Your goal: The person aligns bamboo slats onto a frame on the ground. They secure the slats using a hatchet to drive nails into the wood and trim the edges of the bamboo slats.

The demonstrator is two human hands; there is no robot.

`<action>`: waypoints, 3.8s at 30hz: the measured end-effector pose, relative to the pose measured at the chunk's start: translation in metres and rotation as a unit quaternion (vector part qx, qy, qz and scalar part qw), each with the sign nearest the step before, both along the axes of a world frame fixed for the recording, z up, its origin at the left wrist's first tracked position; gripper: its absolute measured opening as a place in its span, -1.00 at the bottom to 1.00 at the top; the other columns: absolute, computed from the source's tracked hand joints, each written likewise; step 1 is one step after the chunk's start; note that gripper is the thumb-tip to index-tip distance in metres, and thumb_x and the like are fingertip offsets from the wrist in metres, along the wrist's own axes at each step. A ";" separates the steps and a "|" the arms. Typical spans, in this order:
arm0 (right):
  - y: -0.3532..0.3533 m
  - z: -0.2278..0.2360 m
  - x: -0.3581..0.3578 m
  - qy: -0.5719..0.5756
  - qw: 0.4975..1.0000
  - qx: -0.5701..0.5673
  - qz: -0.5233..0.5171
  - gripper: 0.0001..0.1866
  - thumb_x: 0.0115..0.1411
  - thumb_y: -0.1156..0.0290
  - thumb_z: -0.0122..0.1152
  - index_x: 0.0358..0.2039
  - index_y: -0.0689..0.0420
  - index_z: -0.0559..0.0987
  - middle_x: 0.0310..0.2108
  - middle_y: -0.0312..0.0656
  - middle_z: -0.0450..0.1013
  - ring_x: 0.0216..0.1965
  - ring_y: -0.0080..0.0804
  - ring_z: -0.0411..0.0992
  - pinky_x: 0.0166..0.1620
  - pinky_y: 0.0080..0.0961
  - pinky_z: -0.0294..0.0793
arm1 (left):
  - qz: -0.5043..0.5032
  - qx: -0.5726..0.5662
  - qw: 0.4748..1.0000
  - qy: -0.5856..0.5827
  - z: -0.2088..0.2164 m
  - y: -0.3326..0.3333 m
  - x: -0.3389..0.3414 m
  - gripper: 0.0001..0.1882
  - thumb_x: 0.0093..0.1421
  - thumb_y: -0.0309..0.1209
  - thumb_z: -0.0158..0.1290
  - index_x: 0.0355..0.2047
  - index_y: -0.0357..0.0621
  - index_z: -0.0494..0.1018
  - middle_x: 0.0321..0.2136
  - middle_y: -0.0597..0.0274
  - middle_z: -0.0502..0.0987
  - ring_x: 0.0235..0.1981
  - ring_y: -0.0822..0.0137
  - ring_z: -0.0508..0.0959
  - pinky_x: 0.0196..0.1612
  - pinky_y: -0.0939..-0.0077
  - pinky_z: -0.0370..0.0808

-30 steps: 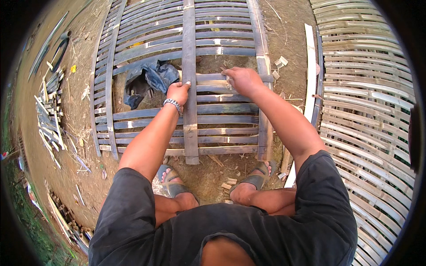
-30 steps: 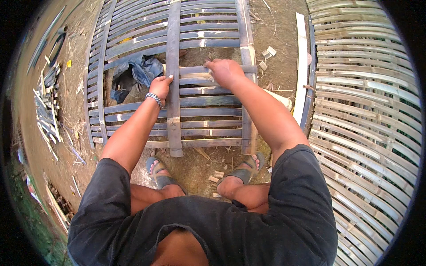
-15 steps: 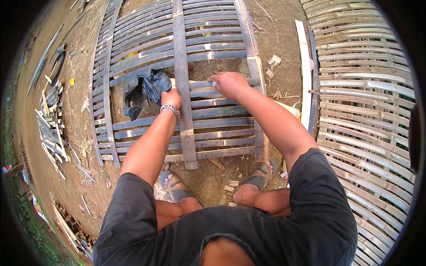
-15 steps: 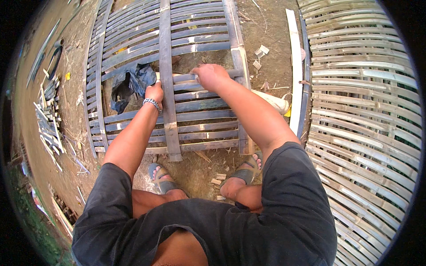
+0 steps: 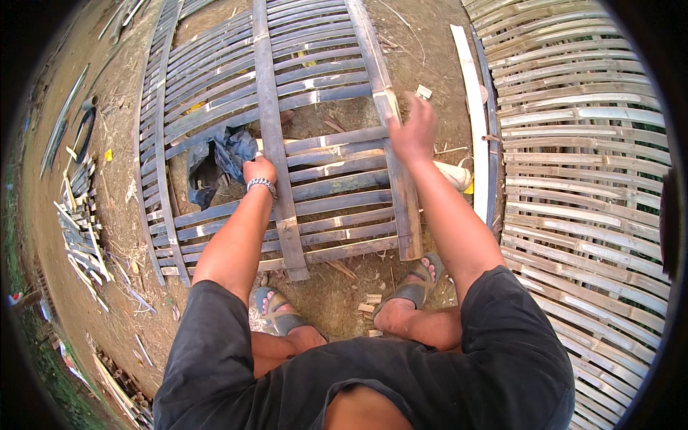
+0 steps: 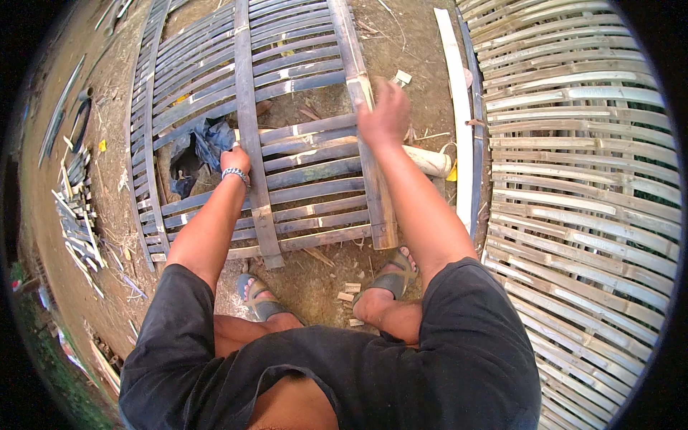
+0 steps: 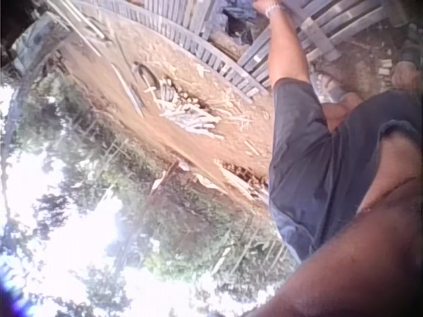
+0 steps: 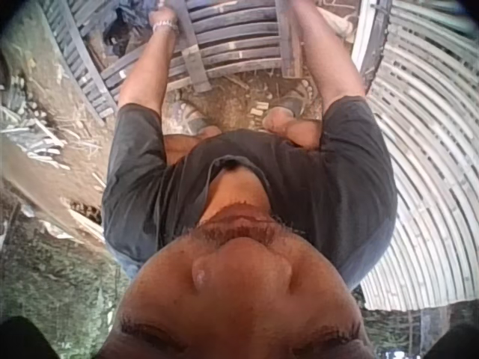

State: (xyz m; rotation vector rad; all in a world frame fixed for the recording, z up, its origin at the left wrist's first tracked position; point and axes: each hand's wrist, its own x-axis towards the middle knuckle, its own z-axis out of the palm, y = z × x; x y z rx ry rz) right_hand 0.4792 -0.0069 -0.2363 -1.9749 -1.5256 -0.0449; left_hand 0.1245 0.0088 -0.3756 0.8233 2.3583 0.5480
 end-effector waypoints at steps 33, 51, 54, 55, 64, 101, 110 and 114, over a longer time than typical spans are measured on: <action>0.017 -0.027 0.016 0.203 0.924 -0.317 -0.066 -0.23 -0.13 -0.15 0.59 -0.21 0.35 0.64 -0.14 0.18 0.61 -0.08 0.05 0.61 -0.01 -0.14 0.57 | 0.130 -0.006 0.992 0.007 0.029 0.001 0.027 -0.50 0.33 -0.17 0.09 -0.06 -0.50 0.46 -0.08 -0.41 0.58 -0.03 -0.28 0.61 0.03 0.01 0.52; -0.067 -0.030 0.098 -0.017 0.940 -0.248 0.232 -0.35 0.21 0.09 0.33 0.25 0.09 0.43 0.16 0.03 0.45 0.20 -0.01 0.40 0.27 -0.18 0.34 | 0.042 0.031 0.998 -0.019 0.029 -0.008 0.019 -0.51 0.40 -0.15 -0.03 -0.02 -0.45 0.46 -0.11 -0.41 0.58 -0.09 -0.27 0.62 -0.04 0.05 0.52; -0.106 -0.007 0.110 -0.231 0.884 -0.259 0.312 -0.24 0.17 0.10 0.38 0.34 -0.02 0.32 0.23 -0.03 0.34 0.27 -0.08 0.29 0.33 -0.16 0.24 | 0.038 0.036 0.998 -0.025 0.027 -0.007 0.021 -0.52 0.40 -0.15 -0.03 -0.05 -0.45 0.45 -0.14 -0.40 0.59 -0.12 -0.26 0.62 -0.06 0.04 0.51; -0.104 -0.014 0.117 -0.225 0.887 -0.265 0.304 -0.23 0.14 0.11 0.40 0.33 -0.05 0.32 0.22 -0.06 0.34 0.25 -0.08 0.30 0.32 -0.16 0.25 | 0.039 0.053 0.997 -0.028 0.026 -0.008 0.023 -0.54 0.40 -0.16 -0.03 -0.08 -0.45 0.45 -0.16 -0.41 0.59 -0.12 -0.28 0.62 -0.06 0.02 0.50; -0.018 -0.022 0.142 -0.152 0.887 -0.266 0.346 -0.21 0.01 0.45 0.46 0.29 -0.10 0.39 0.22 -0.16 0.37 0.25 -0.06 0.30 0.33 -0.15 0.25 | -0.016 0.059 0.998 -0.019 0.031 -0.012 0.022 -0.53 0.40 -0.15 -0.01 -0.13 -0.47 0.48 -0.16 -0.47 0.57 -0.09 -0.31 0.59 -0.03 0.01 0.48; 0.038 -0.030 -0.038 -0.053 0.883 -0.212 0.416 -0.71 0.15 0.17 0.37 -0.15 0.00 0.61 -0.20 -0.19 0.54 -0.05 -0.13 0.52 -0.03 -0.16 0.57 | 0.022 0.056 0.998 0.005 0.053 -0.017 0.026 -0.45 0.31 -0.06 0.12 -0.20 -0.50 0.53 -0.27 -0.39 0.62 -0.19 -0.25 0.64 -0.09 0.09 0.51; 0.034 -0.026 -0.041 -0.052 0.882 -0.232 0.408 -0.73 0.17 0.16 0.35 -0.18 -0.01 0.59 -0.17 -0.18 0.57 -0.06 -0.13 0.54 -0.03 -0.18 0.57 | -0.014 0.057 0.997 0.053 0.064 -0.019 0.030 -0.42 0.30 -0.15 0.10 0.07 -0.49 0.37 -0.02 -0.50 0.52 0.05 -0.34 0.52 0.13 0.01 0.44; 0.034 -0.032 -0.041 -0.048 0.889 -0.210 0.404 -0.72 0.17 0.16 0.36 -0.16 -0.02 0.59 -0.22 -0.18 0.59 -0.12 -0.10 0.57 -0.04 -0.17 0.57 | -0.033 0.101 0.993 0.048 0.059 -0.021 0.025 -0.40 0.29 -0.15 0.10 0.11 -0.50 0.36 0.00 -0.49 0.52 0.07 -0.33 0.52 0.16 0.04 0.43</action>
